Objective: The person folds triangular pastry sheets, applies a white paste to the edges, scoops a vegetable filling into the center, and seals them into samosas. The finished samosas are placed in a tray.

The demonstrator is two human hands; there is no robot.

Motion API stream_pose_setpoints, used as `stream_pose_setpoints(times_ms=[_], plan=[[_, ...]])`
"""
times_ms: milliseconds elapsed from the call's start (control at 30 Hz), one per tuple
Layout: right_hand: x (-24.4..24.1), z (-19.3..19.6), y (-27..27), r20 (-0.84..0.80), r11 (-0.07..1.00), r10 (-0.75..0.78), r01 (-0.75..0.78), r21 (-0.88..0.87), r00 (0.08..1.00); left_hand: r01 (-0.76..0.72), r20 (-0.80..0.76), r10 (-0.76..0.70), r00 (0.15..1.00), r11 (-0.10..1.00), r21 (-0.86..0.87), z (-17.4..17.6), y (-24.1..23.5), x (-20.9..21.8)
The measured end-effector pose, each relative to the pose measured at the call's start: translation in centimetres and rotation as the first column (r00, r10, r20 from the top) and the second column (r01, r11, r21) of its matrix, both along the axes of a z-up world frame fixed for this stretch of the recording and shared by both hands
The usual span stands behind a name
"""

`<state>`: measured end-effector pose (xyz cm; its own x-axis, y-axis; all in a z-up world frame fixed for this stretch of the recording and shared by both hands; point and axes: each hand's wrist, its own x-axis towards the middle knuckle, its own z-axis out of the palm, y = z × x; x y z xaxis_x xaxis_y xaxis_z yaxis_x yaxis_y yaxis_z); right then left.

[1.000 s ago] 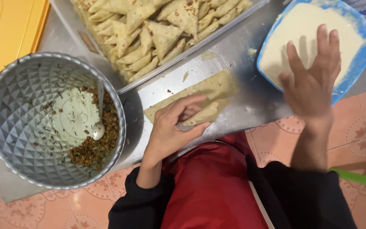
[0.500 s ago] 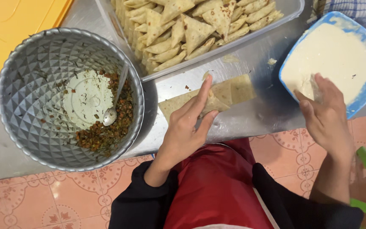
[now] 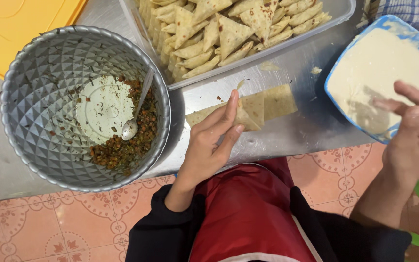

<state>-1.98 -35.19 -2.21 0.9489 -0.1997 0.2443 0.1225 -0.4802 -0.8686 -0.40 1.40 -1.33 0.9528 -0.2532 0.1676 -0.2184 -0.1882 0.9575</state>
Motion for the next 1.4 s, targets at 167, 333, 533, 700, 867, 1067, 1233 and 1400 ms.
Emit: stream_pose_setpoints(times_ms=[167, 333, 533, 700, 867, 1067, 1233, 1400], plan=[[3.9, 2.4, 4.7, 0.212, 0.837, 0.442, -0.485, 0.252, 0.872, 0.08, -0.161, -0.084, 0.983, 0.996, -0.032, -0.1, -0.2, -0.1], [6.0, 2.7, 12.6, 0.196, 0.636, 0.751, -0.77, 0.041, 0.631, 0.162, -0.119, -0.187, 0.975, 0.968, -0.194, -1.0, -0.3, -0.9], [7.3, 1.2, 13.6, 0.206, 0.672, 0.707, -0.734, 0.103, 0.676, 0.176, -0.218, -0.353, 0.91, 0.805, -0.567, -3.4, 0.5, -1.6], [5.9, -1.3, 12.7, 0.355, 0.608, 0.604, -0.701, 0.373, 0.714, 0.153, -0.232, -0.406, 0.884, 0.72, -0.677, -4.0, 1.0, -1.8], [3.8, -1.2, 12.6, 0.407, 0.548, 0.55, -0.683, 0.483, 0.729, 0.104, -0.249, -0.413, 0.876, 0.667, -0.738, -3.4, 0.7, -2.0], [3.6, -1.4, 14.6, 0.414, 0.859, 0.512, -0.43, -0.28, 0.753, -0.08, -0.254, -0.455, 0.853, 0.369, -0.926, -3.4, -1.2, -2.6], [3.4, -0.9, 11.6, 0.375, 0.941, 0.232, -0.109, -0.321, 0.897, -0.021, -0.198, -0.477, 0.856, 0.352, -0.936, -4.0, -0.6, -2.6], [2.4, 0.1, 3.0, -0.027, 0.677, -0.184, 0.107, -0.728, 0.983, -0.022, -0.261, -0.414, 0.872, 0.499, -0.866, -4.1, 0.0, -2.8]])
